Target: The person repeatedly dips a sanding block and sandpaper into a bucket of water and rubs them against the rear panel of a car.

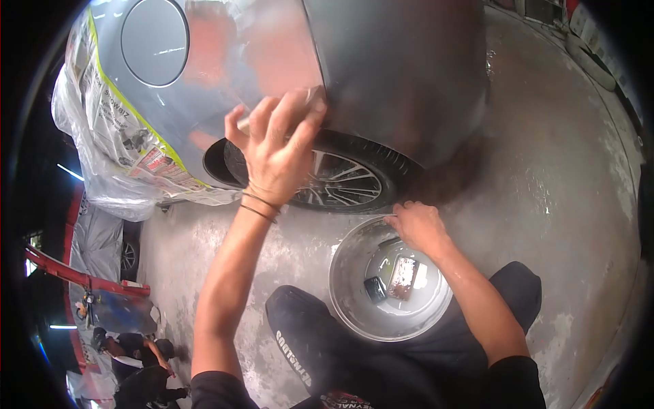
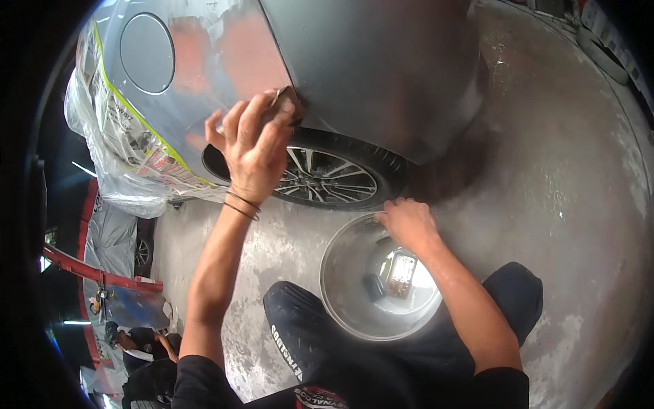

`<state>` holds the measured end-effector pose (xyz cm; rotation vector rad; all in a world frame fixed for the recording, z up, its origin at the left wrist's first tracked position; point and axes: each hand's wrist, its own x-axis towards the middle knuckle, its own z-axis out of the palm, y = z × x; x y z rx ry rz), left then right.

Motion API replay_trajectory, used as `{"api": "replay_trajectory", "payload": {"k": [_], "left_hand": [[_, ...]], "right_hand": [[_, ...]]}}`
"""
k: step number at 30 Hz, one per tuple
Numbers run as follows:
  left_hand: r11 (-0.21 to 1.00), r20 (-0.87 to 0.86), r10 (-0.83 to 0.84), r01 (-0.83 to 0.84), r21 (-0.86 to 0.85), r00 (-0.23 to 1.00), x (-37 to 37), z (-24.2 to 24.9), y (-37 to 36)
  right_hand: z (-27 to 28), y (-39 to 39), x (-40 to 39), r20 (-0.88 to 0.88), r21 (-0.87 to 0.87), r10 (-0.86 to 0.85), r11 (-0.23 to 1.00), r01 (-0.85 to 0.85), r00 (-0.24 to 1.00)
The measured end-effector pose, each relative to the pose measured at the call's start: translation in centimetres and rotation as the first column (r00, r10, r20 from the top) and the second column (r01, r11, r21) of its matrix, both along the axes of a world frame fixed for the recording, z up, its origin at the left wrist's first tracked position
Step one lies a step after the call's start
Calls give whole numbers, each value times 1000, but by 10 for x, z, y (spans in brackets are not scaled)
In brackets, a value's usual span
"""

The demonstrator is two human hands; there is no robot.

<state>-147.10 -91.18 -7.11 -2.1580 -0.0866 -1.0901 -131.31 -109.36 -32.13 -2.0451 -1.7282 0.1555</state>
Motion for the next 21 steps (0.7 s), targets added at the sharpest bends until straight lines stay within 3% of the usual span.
{"api": "replay_trajectory", "payload": {"k": [3,6,7,10,12,14,16,18,21], "left_hand": [[994,31,90,-92,58,995,24,62,-7],[985,97,-11,-6,172,995,56,109,-15],[990,133,-141,139,23,981,53,101,17],[1000,132,-8,10,-18,991,27,40,0],[997,26,78,-78,12,997,6,18,-4],[994,3,52,-52,94,999,8,37,8],[999,-7,22,-21,39,1000,25,85,7],[986,63,-152,146,80,986,48,112,17],[998,144,-55,52,22,988,41,77,9]], "right_hand": [[0,2,-1,1,-13,6,1000,-6,1000],[1,2,1,-5,-39,1,999,-1,1000],[2,1,0,-9,-47,2,999,-3,1000],[2,1,0,5,-24,4,1000,-4,1000],[0,0,2,9,-6,2,1000,-2,1000],[-2,1,0,-5,2,7,1000,-7,1000],[2,2,2,-23,-32,15,999,-16,1000],[6,2,2,-40,-68,13,998,-16,999],[10,2,1,-51,-94,8,995,-12,999]]}}
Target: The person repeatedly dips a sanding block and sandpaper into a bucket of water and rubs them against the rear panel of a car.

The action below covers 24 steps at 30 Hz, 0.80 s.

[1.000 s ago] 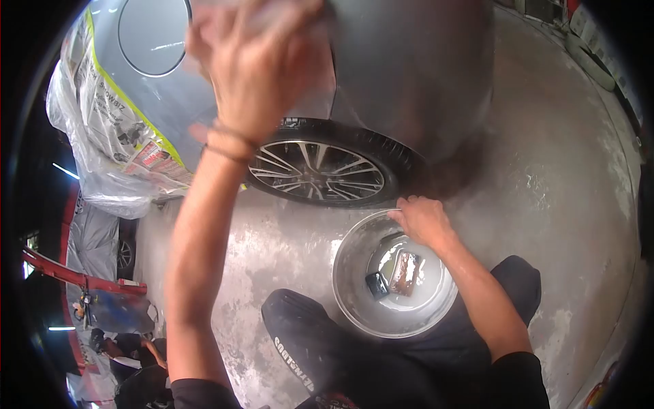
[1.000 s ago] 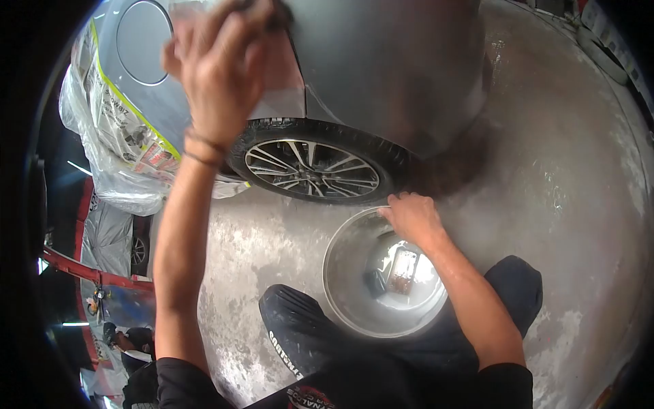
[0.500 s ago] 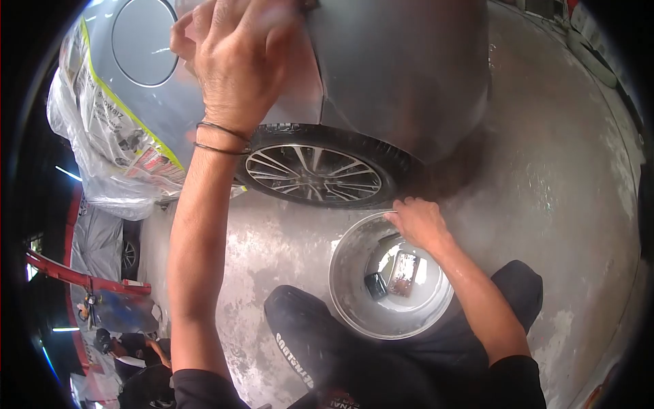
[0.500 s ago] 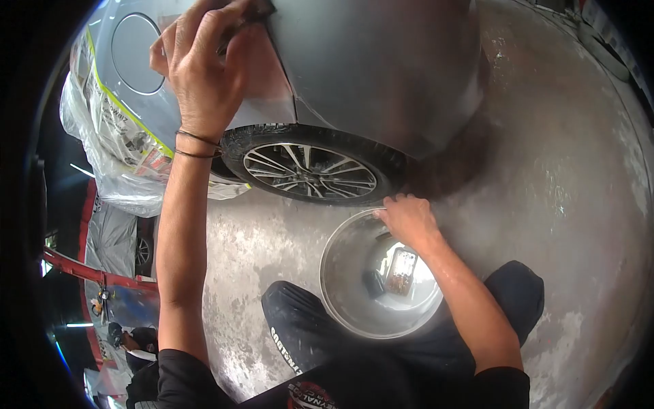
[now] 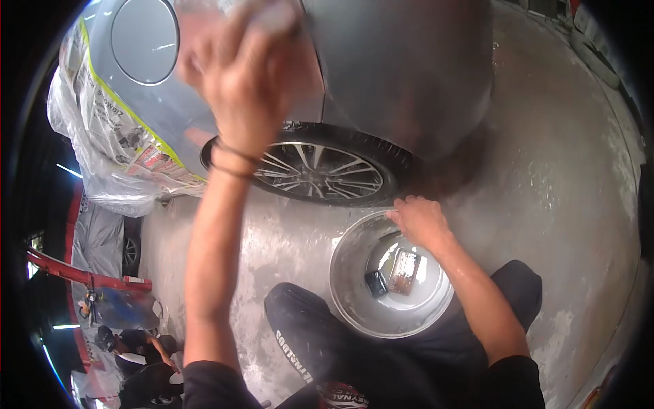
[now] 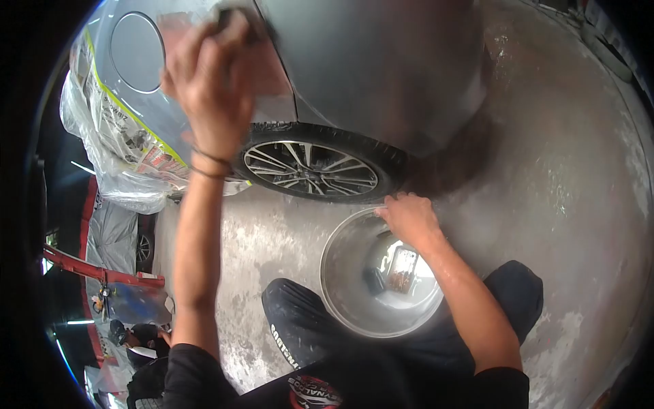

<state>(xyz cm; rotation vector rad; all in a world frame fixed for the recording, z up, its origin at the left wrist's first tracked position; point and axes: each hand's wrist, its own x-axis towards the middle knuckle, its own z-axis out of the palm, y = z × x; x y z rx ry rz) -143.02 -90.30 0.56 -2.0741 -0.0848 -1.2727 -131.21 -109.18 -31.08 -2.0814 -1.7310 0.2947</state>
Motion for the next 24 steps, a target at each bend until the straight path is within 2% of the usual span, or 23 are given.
{"api": "replay_trajectory", "payload": {"k": [3,5,6,8,10,11,12,13,14,15,17,19,22,24], "left_hand": [[998,-56,45,-47,-50,997,-35,-70,4],[998,-62,63,-64,-10,996,-36,-57,2],[999,-23,48,-49,-18,999,-28,-39,-6],[998,61,60,-57,-40,996,-4,1,-9],[980,85,-60,75,-185,995,6,16,-7],[986,154,-116,132,-98,981,6,21,-14],[978,210,-118,151,-147,970,-7,9,-13],[965,258,-124,177,-193,958,-25,-15,-18],[932,282,-91,182,-313,955,-48,-45,-33],[890,253,-15,128,-439,967,-71,-84,-47],[732,204,77,83,-676,976,-116,-167,-70],[529,163,125,73,-846,979,-147,-235,-81],[336,152,171,87,-938,974,-167,-274,-81],[324,136,178,73,-943,975,-173,-264,-70]], "right_hand": [[-5,-1,-1,0,46,-9,999,9,1000],[-7,-1,-1,9,117,-4,993,3,1000],[0,-3,-2,22,299,28,954,-33,999],[17,-10,-12,59,608,93,786,-110,994],[-11,-13,-31,177,591,264,742,-317,948],[-24,-16,-36,245,572,341,705,-419,908],[-28,-18,-50,103,285,399,866,-412,911],[-33,-17,-69,-55,-34,385,921,-387,921],[-45,-9,-80,-27,-341,443,838,-425,896],[-63,-2,-85,-26,-614,496,678,-405,868],[-124,1,-83,15,-660,346,708,-251,938],[-169,5,-76,56,-726,278,671,-152,959],[-189,-1,-65,66,-819,245,567,-87,967],[-168,5,-65,35,-829,262,547,-119,964]]}}
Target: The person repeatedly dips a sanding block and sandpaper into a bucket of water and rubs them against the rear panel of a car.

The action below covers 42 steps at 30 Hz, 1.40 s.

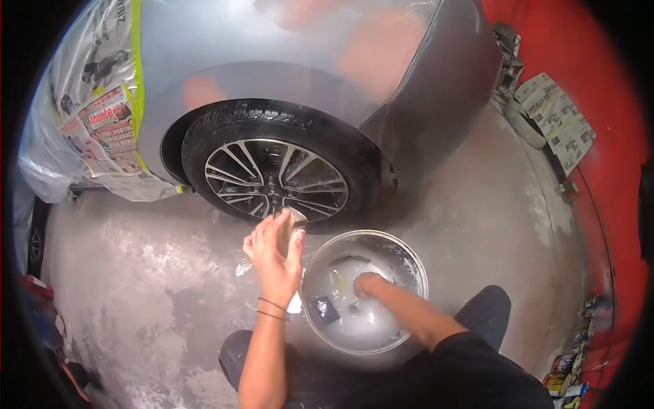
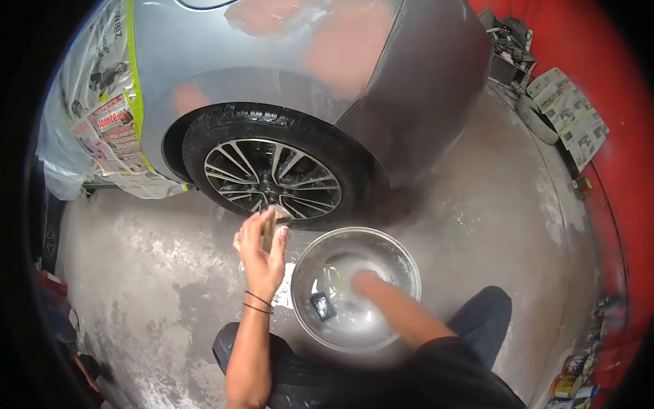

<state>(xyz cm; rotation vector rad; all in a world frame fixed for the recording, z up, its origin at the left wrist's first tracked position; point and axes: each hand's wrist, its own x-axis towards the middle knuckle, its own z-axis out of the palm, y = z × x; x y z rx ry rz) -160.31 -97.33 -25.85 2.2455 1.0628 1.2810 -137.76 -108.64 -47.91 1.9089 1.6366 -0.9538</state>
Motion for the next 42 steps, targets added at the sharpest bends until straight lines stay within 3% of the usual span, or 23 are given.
{"api": "replay_trajectory", "payload": {"k": [1,4,5,6,7,8,9,11,14,15,16,17,19,23,24,25,27,28,31,35,38,42], "left_hand": [[1000,-7,-5,5,-13,1000,-1,3,3],[996,0,-4,4,86,1000,-4,0,17],[988,-16,0,2,155,1000,0,8,22],[974,-10,-26,27,226,1000,9,18,24],[953,-6,-49,48,298,999,22,38,27],[907,-15,-66,66,416,998,35,57,32],[868,-26,-85,86,489,996,47,82,35],[745,34,-100,52,665,994,73,135,43],[627,70,-22,-41,778,997,99,178,59],[579,77,-1,-62,813,997,103,182,67],[539,45,8,-42,841,999,103,182,74],[496,9,22,-19,868,1000,100,181,83],[411,-70,52,42,910,996,101,194,89],[303,-161,50,138,943,986,143,272,91],[287,-177,35,160,944,984,153,282,89],[300,-201,47,178,937,978,150,280,89],[307,-241,77,207,929,968,128,279,91],[330,-250,118,200,923,961,111,270,92],[321,-293,172,228,919,940,86,261,104],[271,-315,77,284,920,946,154,304,82],[326,-267,90,225,918,959,164,296,75],[379,-273,181,189,906,945,119,246,77]], "right_hand": [[20,-1,2,-29,6,18,1000,-17,999],[222,19,10,-249,29,97,995,-93,964],[281,25,15,-385,263,205,959,-105,900],[352,36,28,-397,291,247,947,-134,884],[411,35,39,-447,645,430,762,-51,785],[477,28,24,-339,799,328,595,86,881],[507,29,23,-469,839,281,438,323,837],[542,38,33,-343,939,298,82,334,891],[495,31,47,-371,918,275,-31,394,887],[455,28,41,-510,849,302,30,527,805],[419,19,34,-611,792,184,135,596,770],[377,13,36,-445,895,167,128,428,880],[297,3,49,-363,893,63,308,328,930],[214,-3,69,-350,862,-6,389,325,937],[197,-2,69,-303,898,1,334,285,953],[180,-8,71,-325,841,-61,438,318,944],[176,-13,69,-339,701,-173,609,371,925],[172,-13,69,-348,752,-117,557,352,930],[178,-9,70,-313,729,-103,611,309,944],[180,-10,68,-315,710,-118,629,316,942],[173,-8,68,-347,715,-105,614,335,932],[174,-7,72,-341,712,-105,619,330,934]]}}
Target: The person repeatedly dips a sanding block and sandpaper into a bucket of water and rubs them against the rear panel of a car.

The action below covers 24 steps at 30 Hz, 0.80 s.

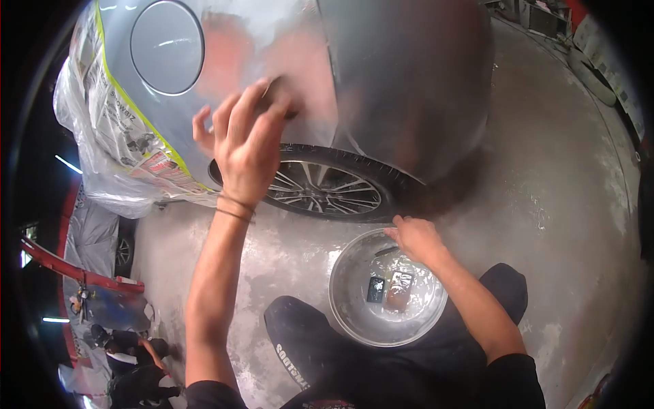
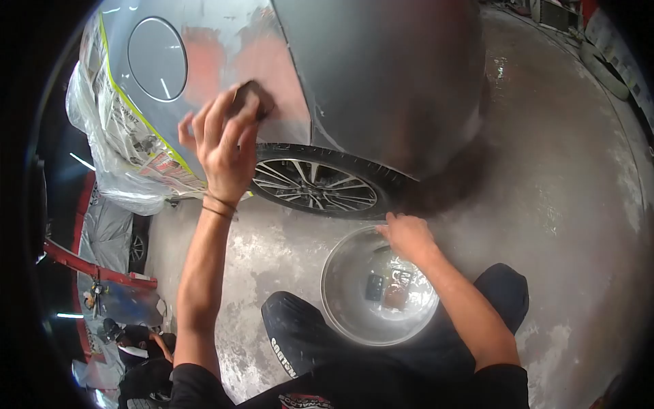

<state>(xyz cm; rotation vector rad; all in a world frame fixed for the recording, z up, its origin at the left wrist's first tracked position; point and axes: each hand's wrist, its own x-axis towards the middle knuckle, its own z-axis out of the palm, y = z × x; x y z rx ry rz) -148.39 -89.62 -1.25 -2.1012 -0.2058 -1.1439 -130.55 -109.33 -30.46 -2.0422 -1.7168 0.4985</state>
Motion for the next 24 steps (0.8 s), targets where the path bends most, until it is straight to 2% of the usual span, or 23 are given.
{"api": "replay_trajectory", "payload": {"k": [4,5,7,8,9,10,11,12,13,15,16,17,19,22,23,24], "left_hand": [[996,9,82,-81,-41,997,8,4,-19],[988,26,107,-103,-115,994,9,2,-26],[956,57,75,-55,-289,996,6,-3,-55],[885,48,35,-8,-465,998,-1,-11,-74],[777,52,-7,38,-629,999,-11,-22,-92],[549,158,-71,171,-818,985,-24,-48,-95],[279,228,-44,231,-932,973,-37,-69,-104],[-43,337,8,337,-941,941,-45,-83,-115],[-358,425,88,427,-830,901,-52,-95,-122],[-470,539,54,498,-729,840,-62,-132,-112],[-588,609,78,530,-611,789,-64,-143,-111],[-692,618,92,497,-524,780,-69,-154,-105],[-837,661,124,436,-331,740,-73,-162,-92],[-962,767,88,253,-99,635,-70,-185,-68],[-987,808,57,153,-42,587,-68,-191,-60],[-998,804,63,46,44,591,-66,-188,-54]], "right_hand": [[-6,2,2,10,18,17,1000,-17,1000],[-8,2,3,-38,201,62,978,-53,997],[-10,4,7,-120,537,159,840,-71,980],[4,4,5,-221,536,176,844,-32,959],[13,7,-2,-474,503,233,863,44,849],[21,12,-12,-691,442,261,891,109,674],[30,16,-21,-855,358,255,921,157,451],[45,16,-27,-913,338,298,935,107,279],[51,14,-34,-952,295,290,955,40,94],[56,12,-45,-944,228,203,971,-70,-259],[57,12,-56,-924,164,133,985,-57,-359],[58,7,-61,-890,170,102,979,-116,-445],[65,-1,-70,-802,215,56,956,-199,-595],[75,-8,-90,-716,222,66,965,-137,-695],[72,-13,-98,-698,175,49,979,-104,-715],[69,-16,-101,-678,176,57,981,-86,-733]]}}
